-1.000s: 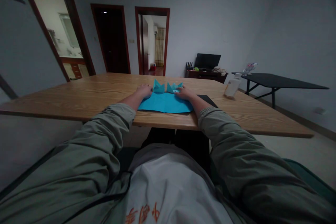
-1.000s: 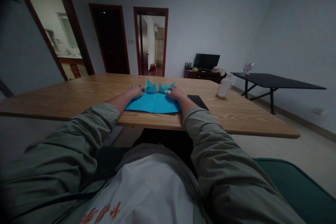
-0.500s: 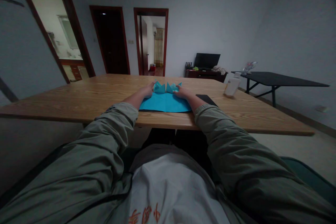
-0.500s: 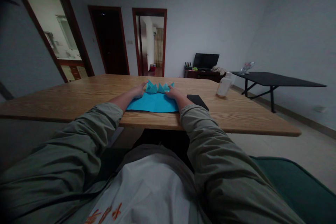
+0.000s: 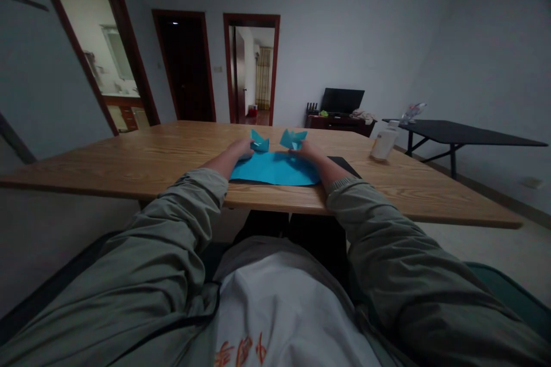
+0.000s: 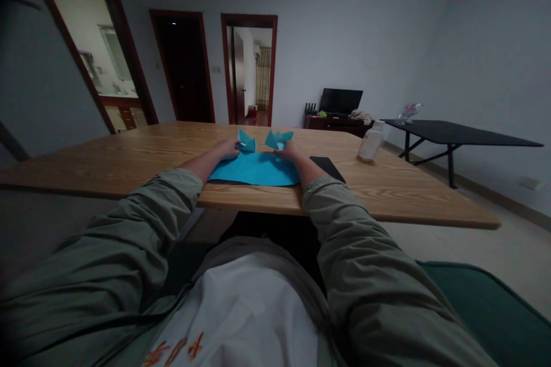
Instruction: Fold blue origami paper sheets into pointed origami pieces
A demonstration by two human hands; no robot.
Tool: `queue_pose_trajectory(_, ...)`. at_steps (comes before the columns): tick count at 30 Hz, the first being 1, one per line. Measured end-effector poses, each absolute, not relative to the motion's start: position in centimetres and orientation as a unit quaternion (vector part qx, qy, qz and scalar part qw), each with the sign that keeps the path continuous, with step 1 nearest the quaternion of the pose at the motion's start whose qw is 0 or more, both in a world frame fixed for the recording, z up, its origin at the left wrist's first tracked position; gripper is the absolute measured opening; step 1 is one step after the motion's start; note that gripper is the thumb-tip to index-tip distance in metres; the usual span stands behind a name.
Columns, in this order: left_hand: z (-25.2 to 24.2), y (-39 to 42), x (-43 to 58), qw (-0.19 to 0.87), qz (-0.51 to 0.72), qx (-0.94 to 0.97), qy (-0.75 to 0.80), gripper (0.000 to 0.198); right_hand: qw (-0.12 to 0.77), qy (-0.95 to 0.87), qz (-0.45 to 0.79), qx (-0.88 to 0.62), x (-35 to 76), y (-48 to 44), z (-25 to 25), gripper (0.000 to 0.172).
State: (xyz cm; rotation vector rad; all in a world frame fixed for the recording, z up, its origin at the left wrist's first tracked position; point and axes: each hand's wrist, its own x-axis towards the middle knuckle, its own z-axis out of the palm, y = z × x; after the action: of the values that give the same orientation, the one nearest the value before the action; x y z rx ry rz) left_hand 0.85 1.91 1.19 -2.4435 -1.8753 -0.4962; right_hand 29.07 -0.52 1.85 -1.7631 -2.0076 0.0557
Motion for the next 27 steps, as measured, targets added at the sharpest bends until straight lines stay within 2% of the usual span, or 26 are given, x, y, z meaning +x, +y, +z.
queue_pose_trajectory(3, 1.8, 1.7, 0.5, 0.035, -0.219, -0.755, -0.617, 0.058, 0.35, -0.694, 0.053, -0.627, 28.3, -2.2, 3.8, 0.045)
queue_pose_trajectory(5, 2.2, 1.5, 0.2, 0.05, -0.264, -0.736, -0.621, 0.055, 0.387, -0.691, 0.213, -0.572, 27.5, -3.6, 4.8, 0.041)
queue_pose_trajectory(6, 2.4, 1.3, 0.1, 0.053, -0.284, -0.727, -0.623, 0.054, 0.374, -0.687, 0.304, -0.544, 27.0, -4.3, 5.0, 0.042)
queue_pose_trajectory(9, 2.8, 0.7, 0.0, 0.054, -0.333, -0.701, -0.628, 0.049, 0.227, -0.666, 0.508, -0.497, 25.8, -5.8, 4.6, 0.036)
queue_pose_trajectory(11, 3.1, 0.1, 0.2, 0.061, -0.362, -0.688, -0.626, 0.048, 0.148, -0.635, 0.569, -0.501, 25.2, -6.0, 3.8, 0.032)
queue_pose_trajectory(12, 3.2, -0.2, 0.3, 0.064, -0.375, -0.684, -0.623, 0.049, 0.139, -0.622, 0.583, -0.503, 25.0, -5.8, 3.4, 0.03)
queue_pose_trajectory(15, 3.6, -0.9, 0.5, 0.062, -0.407, -0.675, -0.613, 0.054, 0.198, -0.596, 0.586, -0.512, 25.0, -4.7, 2.4, 0.026)
queue_pose_trajectory(21, 3.3, -0.7, 0.2, 0.063, -0.414, -0.672, -0.612, 0.058, 0.333, -0.622, 0.469, -0.531, 26.1, -2.7, 1.6, 0.027)
queue_pose_trajectory(24, 3.1, -0.5, 0.1, 0.056, -0.399, -0.681, -0.612, 0.059, 0.341, -0.666, 0.401, -0.529, 26.3, -2.4, 1.5, 0.028)
queue_pose_trajectory(27, 3.0, -0.3, 0.0, 0.049, -0.395, -0.683, -0.612, 0.06, 0.313, -0.693, 0.323, -0.564, 26.4, -2.3, 1.4, 0.037)
